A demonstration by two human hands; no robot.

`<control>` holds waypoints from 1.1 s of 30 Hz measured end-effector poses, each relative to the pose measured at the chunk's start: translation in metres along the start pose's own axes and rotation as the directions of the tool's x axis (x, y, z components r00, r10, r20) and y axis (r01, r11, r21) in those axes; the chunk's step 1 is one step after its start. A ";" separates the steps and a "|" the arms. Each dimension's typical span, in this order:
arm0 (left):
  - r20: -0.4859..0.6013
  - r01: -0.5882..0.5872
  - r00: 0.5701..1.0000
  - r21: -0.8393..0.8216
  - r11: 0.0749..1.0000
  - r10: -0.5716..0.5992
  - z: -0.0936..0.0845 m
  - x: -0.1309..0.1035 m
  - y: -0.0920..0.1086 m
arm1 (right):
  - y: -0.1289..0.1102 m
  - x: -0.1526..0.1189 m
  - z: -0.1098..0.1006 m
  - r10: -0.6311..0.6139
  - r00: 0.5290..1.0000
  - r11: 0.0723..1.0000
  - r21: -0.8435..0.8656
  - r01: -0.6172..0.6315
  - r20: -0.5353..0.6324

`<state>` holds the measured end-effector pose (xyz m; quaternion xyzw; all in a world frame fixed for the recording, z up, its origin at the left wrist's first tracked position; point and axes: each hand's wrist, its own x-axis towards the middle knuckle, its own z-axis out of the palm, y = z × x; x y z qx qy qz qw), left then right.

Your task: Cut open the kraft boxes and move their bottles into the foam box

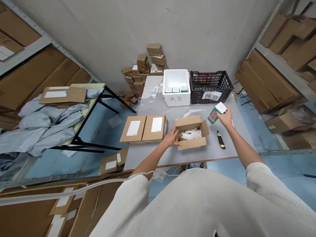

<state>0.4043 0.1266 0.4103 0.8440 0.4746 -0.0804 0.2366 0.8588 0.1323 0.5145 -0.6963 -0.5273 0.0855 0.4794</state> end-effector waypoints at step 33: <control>-0.109 -0.139 0.984 0.044 0.989 0.144 0.008 -0.058 0.043 | -0.004 -0.145 0.033 -0.126 0.570 0.839 -0.219 0.498 0.812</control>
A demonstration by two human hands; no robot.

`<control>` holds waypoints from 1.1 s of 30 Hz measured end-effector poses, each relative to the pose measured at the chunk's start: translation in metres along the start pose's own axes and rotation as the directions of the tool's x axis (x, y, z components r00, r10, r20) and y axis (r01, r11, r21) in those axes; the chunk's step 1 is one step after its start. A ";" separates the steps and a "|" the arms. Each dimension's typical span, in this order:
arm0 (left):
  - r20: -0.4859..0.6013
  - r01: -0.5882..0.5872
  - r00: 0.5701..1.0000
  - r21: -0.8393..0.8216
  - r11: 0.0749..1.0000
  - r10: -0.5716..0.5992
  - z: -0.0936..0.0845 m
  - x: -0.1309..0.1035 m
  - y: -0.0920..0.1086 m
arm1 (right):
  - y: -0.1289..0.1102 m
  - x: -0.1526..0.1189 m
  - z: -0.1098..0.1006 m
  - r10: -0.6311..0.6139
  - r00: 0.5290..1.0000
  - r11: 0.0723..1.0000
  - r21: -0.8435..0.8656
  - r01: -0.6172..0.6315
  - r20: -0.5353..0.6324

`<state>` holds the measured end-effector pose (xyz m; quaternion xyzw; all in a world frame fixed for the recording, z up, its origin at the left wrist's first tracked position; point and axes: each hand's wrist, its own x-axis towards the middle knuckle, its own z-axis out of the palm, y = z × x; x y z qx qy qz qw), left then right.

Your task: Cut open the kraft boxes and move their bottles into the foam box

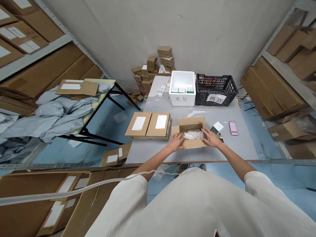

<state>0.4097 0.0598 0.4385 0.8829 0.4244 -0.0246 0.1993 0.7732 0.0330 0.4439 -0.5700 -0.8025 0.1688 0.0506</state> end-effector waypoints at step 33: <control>-0.236 0.067 0.969 -0.035 0.997 -0.074 -0.021 0.074 -0.056 | 0.005 0.097 0.012 0.037 0.999 0.997 -0.062 -0.039 -0.038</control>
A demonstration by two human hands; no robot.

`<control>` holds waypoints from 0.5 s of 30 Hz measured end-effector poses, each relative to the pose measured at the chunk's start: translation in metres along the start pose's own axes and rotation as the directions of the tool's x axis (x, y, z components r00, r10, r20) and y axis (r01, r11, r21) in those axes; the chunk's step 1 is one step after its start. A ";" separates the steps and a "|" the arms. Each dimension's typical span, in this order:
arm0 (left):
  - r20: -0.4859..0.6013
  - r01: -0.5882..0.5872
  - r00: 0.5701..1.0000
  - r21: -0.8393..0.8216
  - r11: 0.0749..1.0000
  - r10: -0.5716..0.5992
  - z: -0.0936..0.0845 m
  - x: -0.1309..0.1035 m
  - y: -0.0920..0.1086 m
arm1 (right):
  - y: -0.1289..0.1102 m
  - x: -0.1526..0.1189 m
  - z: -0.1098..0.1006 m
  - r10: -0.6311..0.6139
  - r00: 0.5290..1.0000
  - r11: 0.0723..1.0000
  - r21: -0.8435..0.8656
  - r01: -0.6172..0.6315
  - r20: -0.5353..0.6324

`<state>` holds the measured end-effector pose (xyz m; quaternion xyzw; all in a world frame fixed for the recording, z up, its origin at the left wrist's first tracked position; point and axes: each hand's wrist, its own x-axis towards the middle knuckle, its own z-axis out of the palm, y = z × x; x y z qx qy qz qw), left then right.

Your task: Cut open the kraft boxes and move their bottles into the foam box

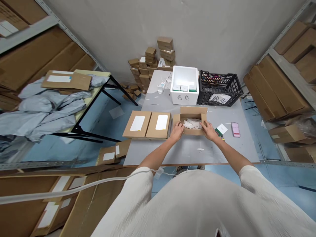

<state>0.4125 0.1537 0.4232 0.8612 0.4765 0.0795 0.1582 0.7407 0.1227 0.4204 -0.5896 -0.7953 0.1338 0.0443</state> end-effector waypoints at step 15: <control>-0.061 0.141 0.988 -0.004 0.990 -0.141 -0.008 0.060 -0.024 | 0.014 0.057 -0.011 0.017 1.000 0.997 0.073 -0.017 -0.001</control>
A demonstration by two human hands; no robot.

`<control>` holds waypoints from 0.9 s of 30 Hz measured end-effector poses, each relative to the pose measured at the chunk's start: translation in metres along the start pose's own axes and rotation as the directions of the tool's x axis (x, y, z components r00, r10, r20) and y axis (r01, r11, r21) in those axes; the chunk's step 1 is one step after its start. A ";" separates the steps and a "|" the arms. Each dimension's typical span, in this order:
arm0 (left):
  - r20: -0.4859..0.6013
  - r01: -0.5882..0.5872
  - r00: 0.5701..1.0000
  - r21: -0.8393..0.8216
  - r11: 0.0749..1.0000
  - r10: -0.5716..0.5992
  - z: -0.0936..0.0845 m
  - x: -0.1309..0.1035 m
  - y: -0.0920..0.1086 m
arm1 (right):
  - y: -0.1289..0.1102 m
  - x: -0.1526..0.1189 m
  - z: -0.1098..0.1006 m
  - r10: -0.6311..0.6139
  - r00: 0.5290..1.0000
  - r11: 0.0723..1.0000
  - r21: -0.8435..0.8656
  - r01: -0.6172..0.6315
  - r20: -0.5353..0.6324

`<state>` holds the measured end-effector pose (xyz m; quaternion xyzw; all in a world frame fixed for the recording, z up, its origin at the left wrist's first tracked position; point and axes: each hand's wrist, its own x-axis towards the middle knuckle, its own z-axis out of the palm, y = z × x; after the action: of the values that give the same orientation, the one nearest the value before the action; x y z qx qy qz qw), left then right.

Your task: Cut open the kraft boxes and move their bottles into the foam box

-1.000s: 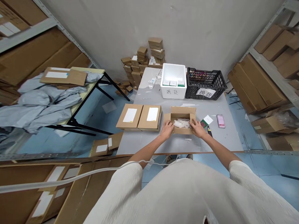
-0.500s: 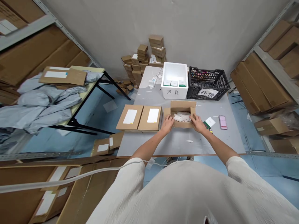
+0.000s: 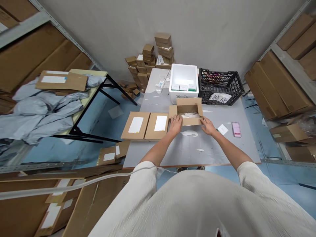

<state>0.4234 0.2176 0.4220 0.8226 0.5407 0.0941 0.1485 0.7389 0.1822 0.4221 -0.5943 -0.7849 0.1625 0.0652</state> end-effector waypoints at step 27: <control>0.071 -0.236 0.957 -0.373 0.897 0.281 0.048 -0.086 0.153 | 0.030 -0.139 0.002 0.107 0.994 0.986 0.135 -0.102 -0.035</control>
<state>0.5363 0.0750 0.4309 0.8501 0.3899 0.1599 0.3159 0.8054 0.0562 0.4225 -0.6323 -0.7385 0.2052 0.1127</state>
